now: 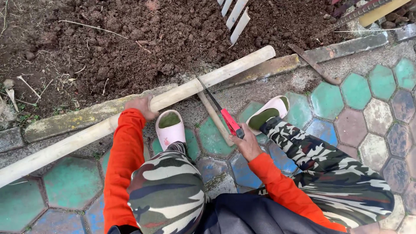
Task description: Sawing bamboo stalks to create a garden border.
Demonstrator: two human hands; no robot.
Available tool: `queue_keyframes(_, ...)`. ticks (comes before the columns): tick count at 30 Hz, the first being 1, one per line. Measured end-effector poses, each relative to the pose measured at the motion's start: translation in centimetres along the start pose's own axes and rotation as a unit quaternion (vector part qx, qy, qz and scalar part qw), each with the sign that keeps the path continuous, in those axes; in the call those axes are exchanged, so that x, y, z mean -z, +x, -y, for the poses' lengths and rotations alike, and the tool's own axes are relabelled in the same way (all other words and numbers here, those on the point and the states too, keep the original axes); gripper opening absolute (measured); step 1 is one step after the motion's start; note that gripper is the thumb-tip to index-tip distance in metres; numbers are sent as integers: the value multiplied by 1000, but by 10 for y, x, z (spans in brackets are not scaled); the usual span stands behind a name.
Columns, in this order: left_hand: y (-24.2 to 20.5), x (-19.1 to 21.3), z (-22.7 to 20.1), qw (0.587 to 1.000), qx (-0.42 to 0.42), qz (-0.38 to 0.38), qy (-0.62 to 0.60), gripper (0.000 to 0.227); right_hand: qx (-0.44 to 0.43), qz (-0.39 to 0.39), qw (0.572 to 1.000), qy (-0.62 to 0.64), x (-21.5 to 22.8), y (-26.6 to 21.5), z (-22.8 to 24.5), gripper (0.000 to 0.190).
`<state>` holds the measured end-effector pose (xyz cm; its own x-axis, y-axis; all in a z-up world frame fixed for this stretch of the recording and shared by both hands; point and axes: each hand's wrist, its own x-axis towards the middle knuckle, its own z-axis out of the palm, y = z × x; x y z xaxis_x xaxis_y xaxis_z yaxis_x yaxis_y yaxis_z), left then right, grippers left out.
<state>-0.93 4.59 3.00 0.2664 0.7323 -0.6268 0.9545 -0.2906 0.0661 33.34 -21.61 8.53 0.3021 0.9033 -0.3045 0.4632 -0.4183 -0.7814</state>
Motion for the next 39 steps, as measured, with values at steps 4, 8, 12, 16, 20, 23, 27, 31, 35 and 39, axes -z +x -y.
queue_keyframes(4,12,4,3,999,-23,7,-33,100,-238,43,962,123,9,11,35,85)
queue_keyframes(8,5,9,-6,999,-16,2,-35,113,-262,54,953,144,3,13,18,89)
queue_keyframes(12,23,7,-36,992,-61,-53,-97,115,15,3,1000,-7,-6,12,16,63)
queue_keyframes(16,21,24,-71,996,-8,-62,-63,109,-67,33,996,-56,2,13,61,51)
queue_keyframes(20,39,26,-64,998,7,-14,-61,110,-80,45,995,-49,6,13,61,52)
queue_keyframes(23,60,11,-54,996,-3,-9,-89,113,-76,61,995,-23,6,9,54,53)
queue_keyframes(27,70,9,-54,992,3,-4,-124,125,-61,56,996,-19,8,6,39,52)
queue_keyframes(31,35,29,-76,994,64,19,-90,126,12,20,999,-25,7,-1,30,62)
queue_keyframes(35,19,21,-84,992,53,-20,-114,116,-169,89,981,-31,14,-15,44,57)
queue_keyframes(39,26,9,-89,999,31,-28,-36,111,-81,60,995,-18,17,-19,38,59)
